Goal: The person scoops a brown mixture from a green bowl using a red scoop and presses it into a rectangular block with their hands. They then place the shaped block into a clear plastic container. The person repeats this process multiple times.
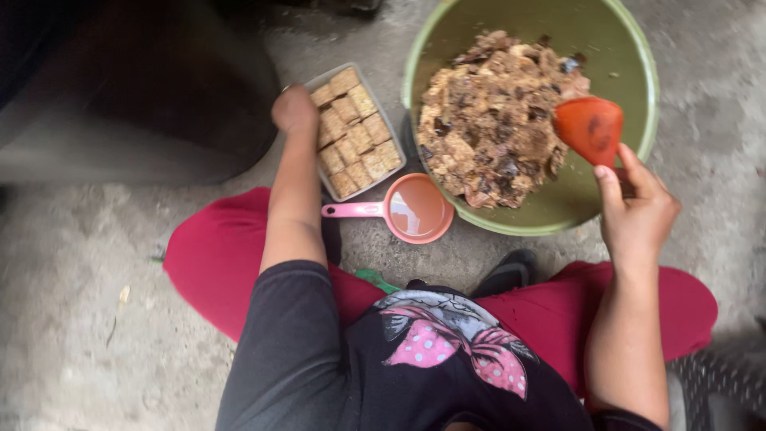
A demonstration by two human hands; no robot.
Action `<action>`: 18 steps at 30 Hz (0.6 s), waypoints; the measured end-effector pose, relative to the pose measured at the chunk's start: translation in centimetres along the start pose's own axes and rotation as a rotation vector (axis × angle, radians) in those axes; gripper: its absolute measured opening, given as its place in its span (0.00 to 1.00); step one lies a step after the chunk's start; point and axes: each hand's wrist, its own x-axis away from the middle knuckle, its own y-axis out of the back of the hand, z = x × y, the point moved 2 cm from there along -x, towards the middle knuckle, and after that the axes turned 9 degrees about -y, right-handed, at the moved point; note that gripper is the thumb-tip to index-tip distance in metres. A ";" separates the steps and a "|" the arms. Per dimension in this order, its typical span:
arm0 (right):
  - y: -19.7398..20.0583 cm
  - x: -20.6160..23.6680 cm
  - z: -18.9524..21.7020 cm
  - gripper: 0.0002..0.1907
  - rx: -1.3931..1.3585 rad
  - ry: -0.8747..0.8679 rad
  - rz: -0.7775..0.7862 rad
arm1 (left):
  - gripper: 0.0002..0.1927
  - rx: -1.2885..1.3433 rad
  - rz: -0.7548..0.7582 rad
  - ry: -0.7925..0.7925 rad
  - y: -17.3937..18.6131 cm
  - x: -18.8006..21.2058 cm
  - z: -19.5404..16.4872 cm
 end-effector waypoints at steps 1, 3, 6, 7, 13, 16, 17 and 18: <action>0.1 0.3 0.0 0.17 0.006 -0.030 -0.009 | 0.11 0.006 -0.028 0.004 -0.1 0.4 -0.3; 0.5 1.0 0.2 0.19 0.007 -0.044 -0.028 | 0.12 0.029 0.048 0.025 -0.6 1.1 -0.8; 1.2 1.6 0.4 0.20 0.010 -0.076 -0.038 | 0.21 0.203 -0.058 0.236 -1.1 1.8 -1.0; 1.4 1.7 0.4 0.20 0.010 -0.087 -0.036 | 0.21 0.249 -0.062 0.292 -1.3 1.7 -1.0; 3.2 1.9 -0.2 0.20 -0.051 -0.094 -0.073 | 0.11 0.470 -0.183 0.254 1.5 -2.5 -3.2; 4.0 2.0 -0.7 0.19 -0.111 -0.115 -0.075 | 0.11 1.088 -0.318 -0.182 5.3 -4.8 -8.5; 4.3 2.0 -0.9 0.19 -0.105 -0.117 -0.081 | 0.11 1.116 -0.084 -0.234 6.2 -4.9 -11.1; 4.6 2.0 -0.9 0.19 -0.102 -0.118 -0.085 | 0.11 1.130 0.149 -0.285 6.6 -3.8 -13.8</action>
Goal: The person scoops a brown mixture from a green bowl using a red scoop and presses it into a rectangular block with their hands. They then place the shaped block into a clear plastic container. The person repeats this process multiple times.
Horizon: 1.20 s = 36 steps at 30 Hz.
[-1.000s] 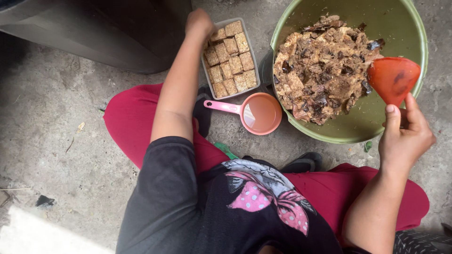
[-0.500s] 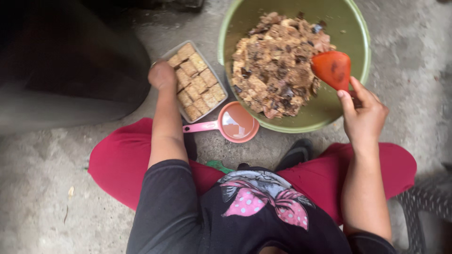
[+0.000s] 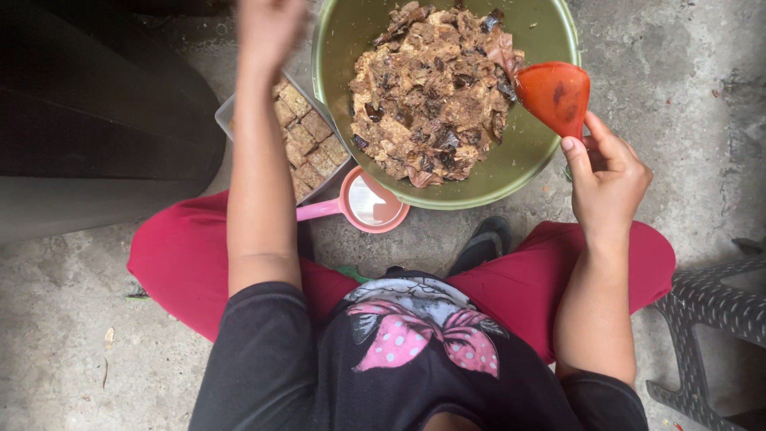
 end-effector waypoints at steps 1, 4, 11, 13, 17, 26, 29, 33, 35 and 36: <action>0.2 0.0 0.0 0.19 0.000 0.001 -0.002 | 0.06 0.080 0.235 -0.069 -2.5 0.9 -1.6; 0.6 0.2 0.2 0.20 -0.029 0.037 -0.006 | 0.13 -0.697 0.670 0.136 -12.0 4.5 -2.9; 1.5 1.0 0.2 0.20 -0.131 0.018 -0.011 | 0.22 -0.827 0.670 0.161 -15.9 8.4 2.0; 1.9 1.1 0.0 0.19 -0.188 -0.014 -0.030 | 0.32 -0.752 0.644 0.213 -15.1 8.4 2.0; 2.0 1.1 0.3 0.17 -0.216 0.041 -0.029 | 0.26 -0.616 0.697 0.353 -13.6 8.4 -0.1; 0.0 1.1 2.0 0.18 -0.394 -0.098 0.115 | 0.14 -0.646 0.711 0.358 -12.5 9.6 -3.6; -0.6 0.7 2.3 0.21 -0.459 -0.157 0.172 | 0.12 -0.180 0.468 0.235 -10.6 8.2 -4.6; -2.9 0.1 3.8 0.25 -0.457 -0.151 0.321 | 0.11 0.908 0.430 0.448 -8.9 8.1 -6.1; -4.2 -0.3 4.8 0.27 -0.323 -0.098 0.377 | 0.10 1.228 0.468 0.394 -9.0 9.1 -7.0; -5.0 -0.5 5.2 0.27 -0.229 -0.063 0.396 | 0.08 1.260 0.431 0.416 -9.2 9.6 -7.3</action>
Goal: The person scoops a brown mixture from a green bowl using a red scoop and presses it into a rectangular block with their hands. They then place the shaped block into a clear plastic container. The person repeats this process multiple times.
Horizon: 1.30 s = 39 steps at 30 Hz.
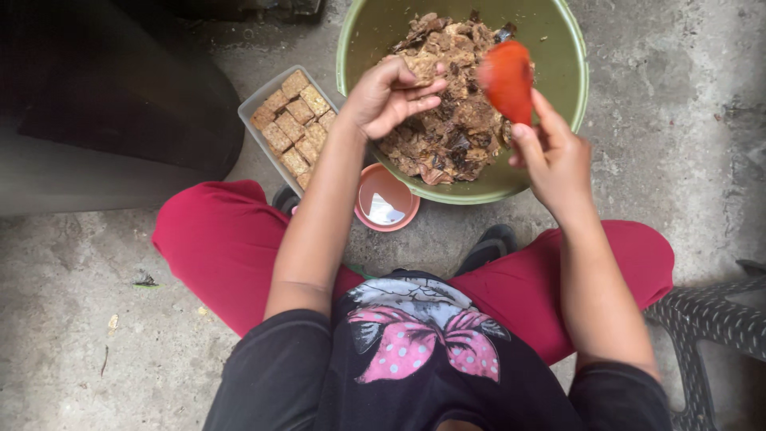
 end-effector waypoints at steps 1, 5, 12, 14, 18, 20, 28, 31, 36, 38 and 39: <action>-0.6 -0.5 0.3 0.28 0.097 0.012 0.016 | 0.08 0.038 -0.030 -0.006 -0.2 0.2 0.5; -2.8 -1.8 1.2 0.25 0.385 0.399 -0.107 | 0.19 0.092 -0.343 -0.056 0.4 0.1 3.0; -7.4 -0.9 -0.3 0.25 0.238 0.184 -0.078 | 0.28 0.048 -0.265 -0.246 2.8 -0.7 4.9; -7.5 -1.1 -0.6 0.25 0.320 0.282 -0.099 | 0.28 0.095 -0.288 -0.259 2.9 -0.5 5.4; -5.8 -2.7 -1.8 0.25 0.499 0.353 -0.228 | 0.54 0.139 -0.272 -0.133 2.3 -0.2 6.0; -5.7 -2.9 -2.5 0.25 0.482 0.323 -0.249 | 0.64 0.071 -0.260 -0.139 2.0 -0.2 6.0; -3.9 -1.7 -1.1 0.21 0.510 0.343 -0.262 | 0.65 -0.866 -0.262 -0.416 1.6 0.8 4.8; -3.7 -1.0 -0.1 0.21 0.384 0.308 -0.178 | 0.63 -1.210 -0.102 -0.523 0.9 1.4 3.7; -3.2 -1.2 1.0 0.19 0.452 0.283 -0.189 | 0.66 -1.297 -0.057 -0.490 -0.4 2.0 2.5; -2.9 -1.1 1.1 0.20 0.431 0.317 -0.199 | 0.66 -1.292 -0.035 -0.476 -0.9 2.1 2.2; -2.8 -0.8 1.2 0.20 0.399 0.368 -0.172 | 0.66 -1.282 -0.031 -0.494 -1.2 2.2 2.1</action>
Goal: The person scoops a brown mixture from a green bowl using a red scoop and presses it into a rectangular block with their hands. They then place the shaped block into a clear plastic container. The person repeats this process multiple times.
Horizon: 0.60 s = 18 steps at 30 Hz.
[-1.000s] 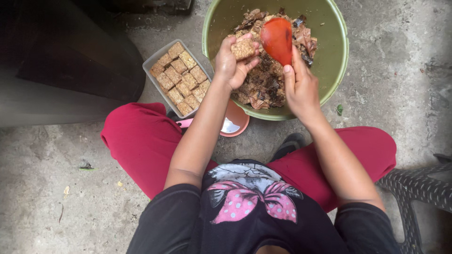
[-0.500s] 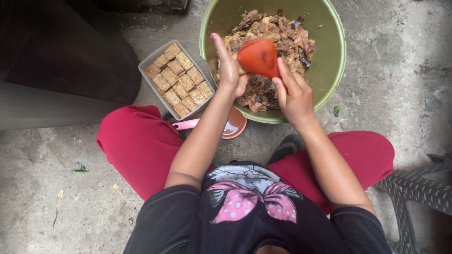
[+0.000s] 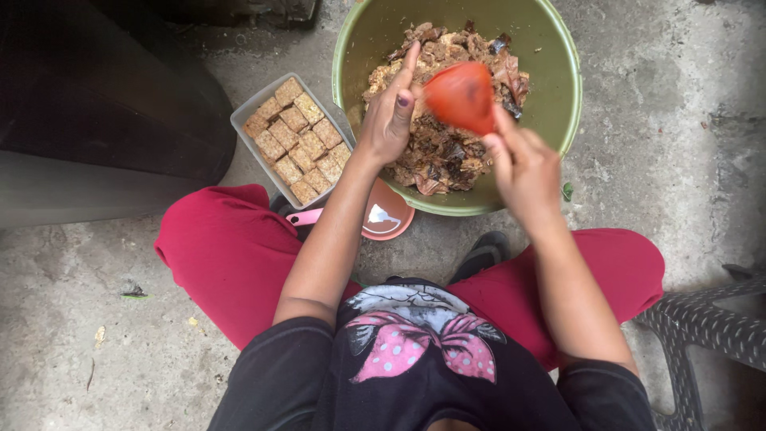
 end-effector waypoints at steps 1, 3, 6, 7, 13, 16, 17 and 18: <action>0.1 0.0 0.0 0.21 -0.041 0.054 0.008 | 0.65 0.007 -0.010 -0.016 0.1 0.0 -0.3; 0.1 0.2 -0.4 0.20 0.040 -0.108 0.058 | 0.65 0.012 -0.027 -0.044 0.2 0.1 -0.7; 0.1 0.3 -0.5 0.20 0.049 -0.138 0.039 | 0.66 0.033 -0.038 -0.071 0.3 0.2 -1.2; 0.0 0.3 -0.4 0.20 0.037 -0.104 0.009 | 0.66 0.046 -0.043 -0.085 0.3 0.1 -1.4; -0.8 0.4 -0.9 0.22 0.177 -0.095 0.043 | 0.67 0.093 -0.081 -0.098 0.5 -0.3 -1.4; -1.0 0.7 -1.3 0.23 0.099 -0.141 0.047 | 0.69 0.055 -0.070 -0.087 0.5 -0.1 -1.3; -1.2 0.7 -1.2 0.22 0.095 -0.066 0.035 | 0.70 0.032 -0.058 -0.066 0.4 0.2 -1.2; -1.3 0.8 -1.1 0.22 0.088 0.011 0.023 | 0.69 0.031 -0.068 -0.073 0.3 0.3 -1.1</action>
